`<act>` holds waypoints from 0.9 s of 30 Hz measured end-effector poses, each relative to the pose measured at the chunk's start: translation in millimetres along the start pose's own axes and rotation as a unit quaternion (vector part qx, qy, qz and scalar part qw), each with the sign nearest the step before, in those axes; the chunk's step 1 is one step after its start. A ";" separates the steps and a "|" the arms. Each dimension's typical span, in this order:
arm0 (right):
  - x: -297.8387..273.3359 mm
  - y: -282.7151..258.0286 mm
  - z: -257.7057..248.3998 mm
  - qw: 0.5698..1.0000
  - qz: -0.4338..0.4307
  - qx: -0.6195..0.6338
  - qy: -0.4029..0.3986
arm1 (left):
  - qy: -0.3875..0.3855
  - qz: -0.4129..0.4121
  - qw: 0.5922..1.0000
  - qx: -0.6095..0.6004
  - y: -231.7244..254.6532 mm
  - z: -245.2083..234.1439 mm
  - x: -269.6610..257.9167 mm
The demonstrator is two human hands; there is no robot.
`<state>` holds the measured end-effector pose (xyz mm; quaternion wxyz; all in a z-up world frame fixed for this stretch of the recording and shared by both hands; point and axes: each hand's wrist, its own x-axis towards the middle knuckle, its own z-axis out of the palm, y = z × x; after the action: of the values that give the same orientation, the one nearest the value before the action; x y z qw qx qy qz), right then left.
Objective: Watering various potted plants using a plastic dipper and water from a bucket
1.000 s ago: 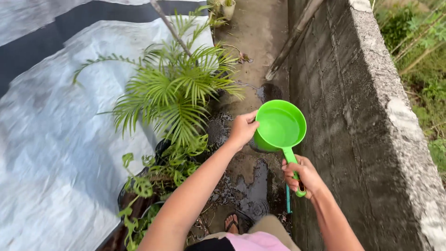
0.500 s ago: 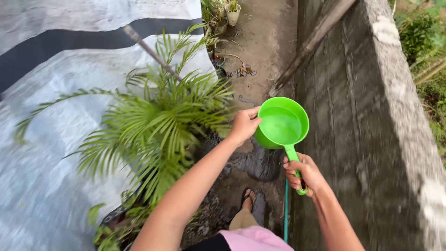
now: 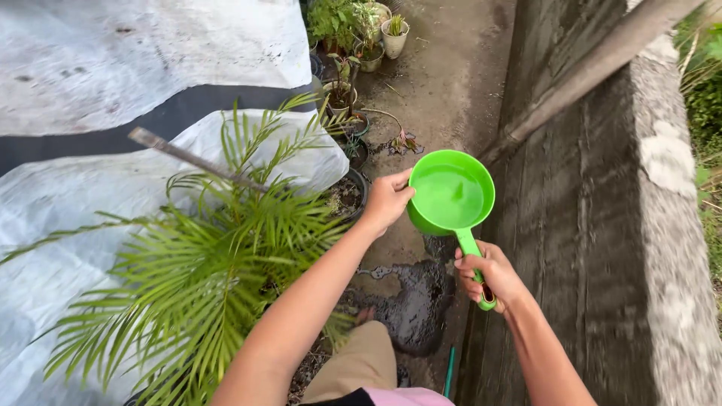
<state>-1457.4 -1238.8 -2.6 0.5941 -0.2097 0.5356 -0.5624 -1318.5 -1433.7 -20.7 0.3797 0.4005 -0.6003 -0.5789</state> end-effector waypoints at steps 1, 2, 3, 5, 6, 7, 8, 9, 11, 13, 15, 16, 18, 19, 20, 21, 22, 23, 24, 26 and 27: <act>14.0 -8.0 -3.1 1.000 0.003 0.000 0.000 | 0.001 -0.003 1.000 0.000 1.1 1.9 13.9; 28.1 -15.8 -5.9 1.000 0.004 0.000 -0.002 | 0.006 -0.008 1.000 0.007 2.0 3.4 27.9; 43.7 -24.9 -8.6 1.000 0.002 -0.001 -0.005 | 0.011 -0.012 1.000 0.014 3.7 5.2 43.9; 75.7 -39.6 -16.8 1.000 0.005 -0.006 -0.004 | 0.010 -0.024 0.999 0.026 5.2 8.7 74.8; 92.7 -48.1 -20.3 1.000 0.008 -0.010 -0.003 | 0.009 -0.036 0.999 0.040 6.7 10.2 91.7; 112.6 -55.0 -26.1 1.000 0.003 -0.013 -0.004 | 0.010 -0.031 0.999 0.038 2.5 15.0 114.1; 133.2 -63.2 -31.8 1.000 0.008 -0.017 -0.003 | 0.000 -0.016 1.000 0.017 -0.8 20.0 137.4; 149.5 -67.6 -36.4 1.000 0.017 -0.015 0.000 | -0.013 -0.007 1.000 0.000 -5.2 24.1 156.5; 186.9 -72.4 -50.2 0.999 0.017 -0.030 -0.005 | -0.030 0.007 0.999 0.022 -33.8 30.6 205.2; 228.1 -93.9 -63.6 0.999 0.018 -0.049 -0.010 | -0.044 0.022 0.998 0.042 -26.8 39.5 251.9; 257.2 -111.8 -71.4 0.998 0.049 0.006 -0.031 | -0.056 -0.069 0.996 0.023 4.6 42.3 272.6; 267.1 -121.1 -71.6 0.998 0.054 0.009 -0.030 | -0.057 -0.074 0.995 0.025 -10.5 49.0 292.0; 296.9 -146.5 -69.7 0.998 0.056 0.002 -0.019 | -0.045 -0.036 0.997 -0.051 -35.2 59.1 341.1; 314.5 -153.0 -74.1 0.998 0.057 0.004 -0.020 | -0.044 -0.037 0.997 -0.049 -21.4 59.3 354.9; 331.9 -158.4 -78.5 0.998 0.043 0.010 -0.033 | -0.046 -0.037 0.998 -0.032 -8.3 59.3 368.1; 348.1 -162.7 -83.1 0.998 0.032 0.013 -0.047 | -0.046 -0.040 0.998 -0.017 3.1 58.9 378.5; 361.3 -169.4 -83.5 0.998 0.037 0.013 -0.051 | -0.041 -0.043 0.998 -0.016 -1.0 59.5 393.3; 377.8 -179.0 -84.4 0.998 0.048 0.008 -0.040 | -0.033 -0.043 0.998 -0.025 -4.0 60.4 411.5; 394.2 -188.3 -85.2 0.998 0.060 0.002 -0.029 | -0.025 -0.043 0.998 -0.034 -7.1 61.0 429.5; 430.9 -203.0 -91.0 0.997 0.055 -0.007 -0.049 | -0.009 -0.025 0.999 -0.030 -19.0 61.3 468.2; 449.6 -210.0 -93.1 0.997 0.048 -0.011 -0.063 | -0.001 -0.007 1.000 -0.024 -25.1 60.2 487.2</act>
<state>-1724.5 -1666.1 -35.3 0.6504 -0.2256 0.5129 -0.5128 -1563.3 -1858.8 -52.1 0.3846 0.3952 -0.5833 -0.5963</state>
